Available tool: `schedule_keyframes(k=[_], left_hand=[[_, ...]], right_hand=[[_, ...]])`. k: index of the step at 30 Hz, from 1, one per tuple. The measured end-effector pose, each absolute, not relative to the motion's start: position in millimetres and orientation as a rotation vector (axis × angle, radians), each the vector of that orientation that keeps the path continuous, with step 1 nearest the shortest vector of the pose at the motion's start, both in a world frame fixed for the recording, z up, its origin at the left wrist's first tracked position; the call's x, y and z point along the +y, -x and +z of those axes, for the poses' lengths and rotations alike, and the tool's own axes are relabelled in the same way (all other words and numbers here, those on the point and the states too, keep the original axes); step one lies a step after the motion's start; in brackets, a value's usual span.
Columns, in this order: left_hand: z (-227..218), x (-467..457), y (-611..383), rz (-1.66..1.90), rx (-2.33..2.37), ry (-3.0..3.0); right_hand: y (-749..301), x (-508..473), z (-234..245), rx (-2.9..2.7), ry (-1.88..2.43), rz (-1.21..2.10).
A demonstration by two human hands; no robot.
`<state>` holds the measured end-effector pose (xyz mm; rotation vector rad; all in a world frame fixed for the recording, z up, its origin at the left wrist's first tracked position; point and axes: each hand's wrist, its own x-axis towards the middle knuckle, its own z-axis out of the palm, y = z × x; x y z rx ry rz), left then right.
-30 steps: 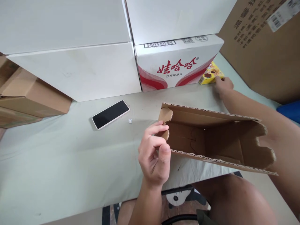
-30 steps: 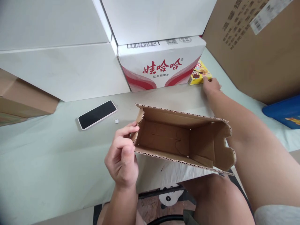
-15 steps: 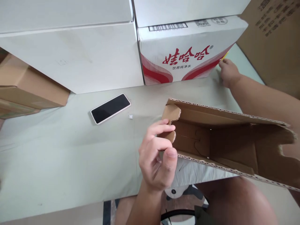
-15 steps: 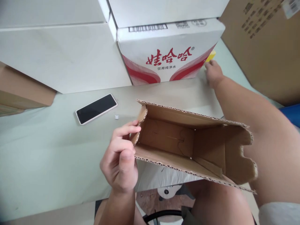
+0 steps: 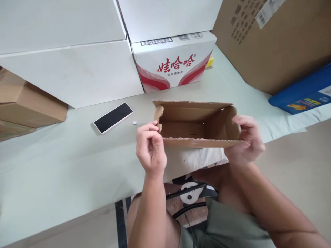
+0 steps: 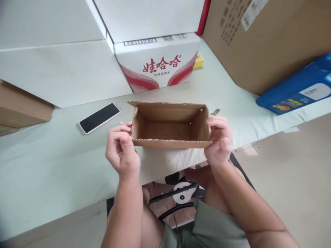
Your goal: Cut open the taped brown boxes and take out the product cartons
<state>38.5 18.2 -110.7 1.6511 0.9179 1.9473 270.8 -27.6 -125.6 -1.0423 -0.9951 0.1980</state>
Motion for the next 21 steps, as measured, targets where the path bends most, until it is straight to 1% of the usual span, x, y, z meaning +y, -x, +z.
schedule_keyframes(k=[4, 9, 11, 16, 21], left_hand=[[-109, 22, -33, 1.954, 0.925, -1.672], [-110, 26, -30, 1.958, 1.016, -1.661], [-110, 29, -26, 1.89, 1.033, -1.696], [-110, 37, -18, 1.559, 0.948, -1.737], [-120, 42, -23, 1.562, 0.988, -1.675]], right_hand=[[-266, -19, -135, -1.26, 1.023, 0.107], [-271, -14, -151, -1.32, 1.074, 0.164], [-272, -13, -153, -1.317, 1.067, 0.151], [-279, -10, -150, -1.305, 1.125, 0.159], [-302, -15, -146, -1.566, 1.096, 0.319]])
